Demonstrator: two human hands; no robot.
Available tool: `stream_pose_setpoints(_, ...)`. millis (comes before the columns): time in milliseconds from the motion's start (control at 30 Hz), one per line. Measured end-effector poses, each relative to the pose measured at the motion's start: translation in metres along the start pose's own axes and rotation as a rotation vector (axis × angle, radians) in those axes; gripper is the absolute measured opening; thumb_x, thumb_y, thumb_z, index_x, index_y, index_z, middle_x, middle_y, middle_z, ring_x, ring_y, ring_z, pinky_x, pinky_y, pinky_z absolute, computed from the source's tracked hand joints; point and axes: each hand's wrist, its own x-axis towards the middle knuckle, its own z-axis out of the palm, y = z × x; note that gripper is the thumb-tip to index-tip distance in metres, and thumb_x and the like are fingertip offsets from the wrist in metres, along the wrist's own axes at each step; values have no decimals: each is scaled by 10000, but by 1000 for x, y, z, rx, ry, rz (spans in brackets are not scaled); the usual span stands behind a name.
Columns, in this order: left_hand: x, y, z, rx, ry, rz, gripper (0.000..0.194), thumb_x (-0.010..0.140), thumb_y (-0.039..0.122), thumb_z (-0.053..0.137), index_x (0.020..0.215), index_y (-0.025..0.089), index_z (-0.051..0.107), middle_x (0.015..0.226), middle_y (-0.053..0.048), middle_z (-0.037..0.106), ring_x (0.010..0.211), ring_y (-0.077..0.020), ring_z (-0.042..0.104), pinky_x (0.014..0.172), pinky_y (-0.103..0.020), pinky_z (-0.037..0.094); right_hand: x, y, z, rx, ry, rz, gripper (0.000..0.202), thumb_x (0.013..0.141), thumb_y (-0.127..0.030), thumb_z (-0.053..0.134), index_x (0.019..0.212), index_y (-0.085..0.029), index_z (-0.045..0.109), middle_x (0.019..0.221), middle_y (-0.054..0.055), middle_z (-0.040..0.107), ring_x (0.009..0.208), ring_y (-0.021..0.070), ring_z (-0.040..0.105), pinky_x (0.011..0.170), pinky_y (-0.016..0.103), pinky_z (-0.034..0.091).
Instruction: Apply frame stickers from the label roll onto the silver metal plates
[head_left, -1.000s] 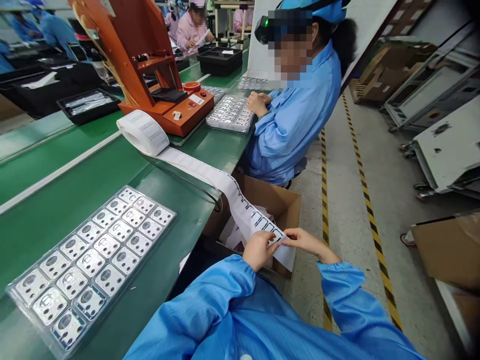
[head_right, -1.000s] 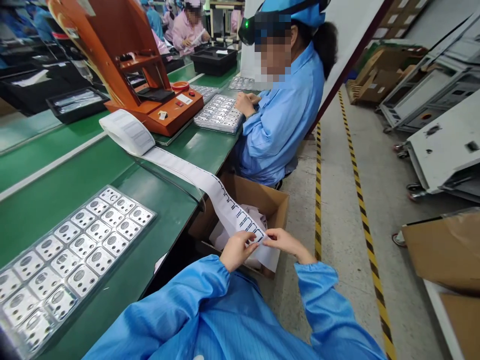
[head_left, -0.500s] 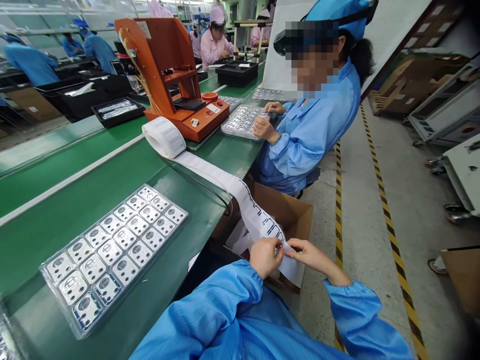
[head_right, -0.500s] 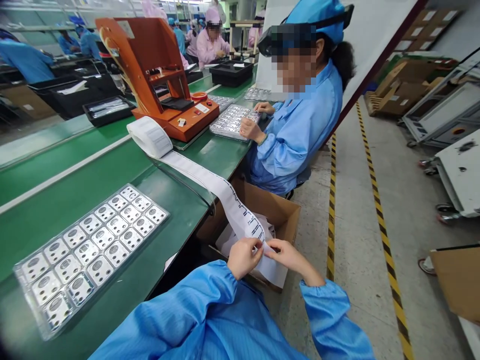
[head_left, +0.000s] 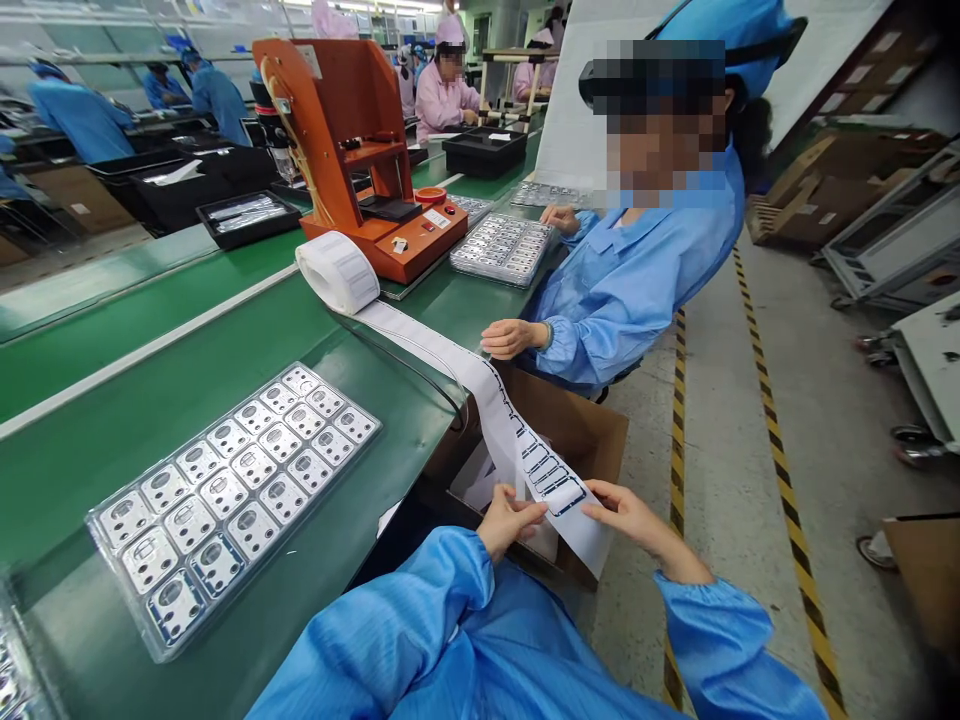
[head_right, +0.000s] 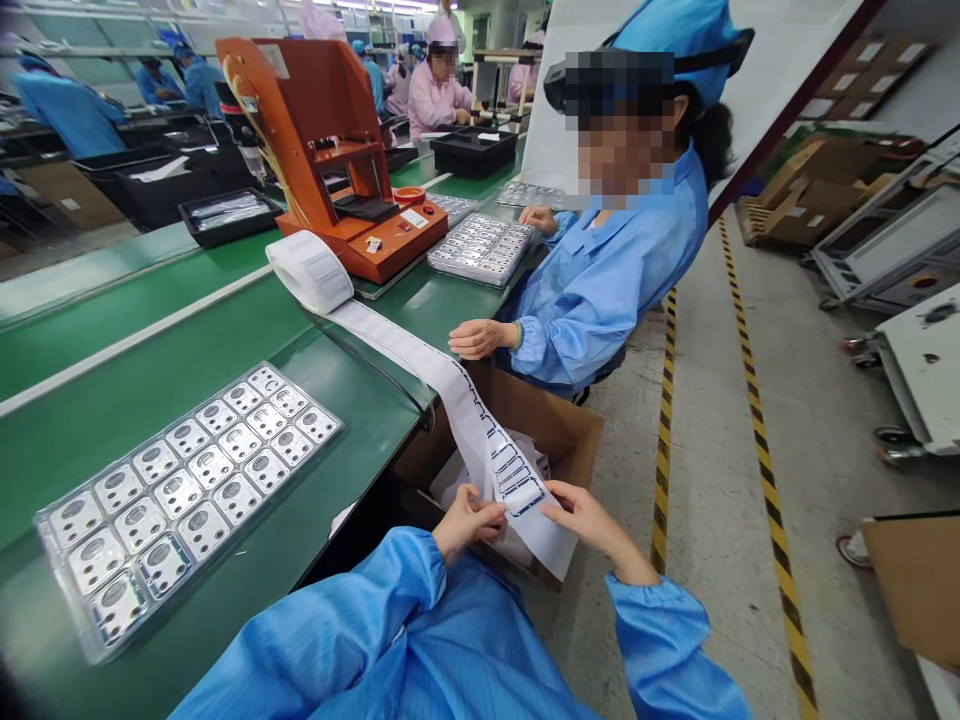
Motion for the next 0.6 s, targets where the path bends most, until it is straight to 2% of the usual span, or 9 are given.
stream_pose_setpoints(100, 3, 1, 6, -268, -42, 66, 804, 573, 547, 841, 1163, 206, 416, 992, -81, 683, 803, -149, 663, 718, -279, 524, 1, 1, 4, 15, 21, -10, 549, 709, -640, 700, 1003, -177, 730, 1013, 122, 725, 999, 338, 654, 914, 473, 522)
stream_pose_setpoints(200, 10, 1, 12, -405, -26, 132, 715, 503, 436, 896, 1037, 177, 498, 936, -79, 704, 813, -172, 673, 749, -294, 520, 3, -1, 2, 31, 25, -22, 578, 702, -609, 718, 1094, -185, 703, 1049, 123, 716, 978, 316, 664, 902, 467, 531)
stream_pose_setpoints(300, 17, 0, 14, -355, 30, 179, 525, 549, 348, 880, 905, 172, 537, 905, -52, 710, 837, -164, 673, 799, -288, 510, 6, -7, -4, 32, 55, -57, 677, 733, -576, 695, 1287, -201, 593, 1133, 132, 681, 922, 262, 677, 842, 428, 556)
stream_pose_setpoints(367, 19, -2, 14, -309, 63, 209, 443, 591, 306, 858, 885, 174, 554, 897, -37, 710, 832, -157, 669, 793, -280, 506, 10, -12, -7, -52, 82, -100, 656, 761, -552, 662, 1307, -201, 572, 1120, 128, 671, 867, 233, 674, 771, 391, 567)
stream_pose_setpoints(500, 20, -6, 10, -185, 126, 269, 336, 669, 264, 796, 917, 176, 587, 853, -8, 690, 791, -138, 636, 726, -243, 483, 22, -23, -6, -235, 93, -151, 420, 751, -464, 672, 1078, -201, 693, 923, 65, 667, 786, 204, 632, 724, 345, 540)
stream_pose_setpoints(600, 20, -8, 6, -80, 168, 319, 272, 709, 205, 729, 951, 180, 607, 810, 18, 657, 732, -115, 579, 683, -222, 440, 28, -31, -2, -298, 72, -170, 288, 749, -396, 669, 964, -209, 711, 862, 38, 648, 735, 187, 609, 703, 321, 515)
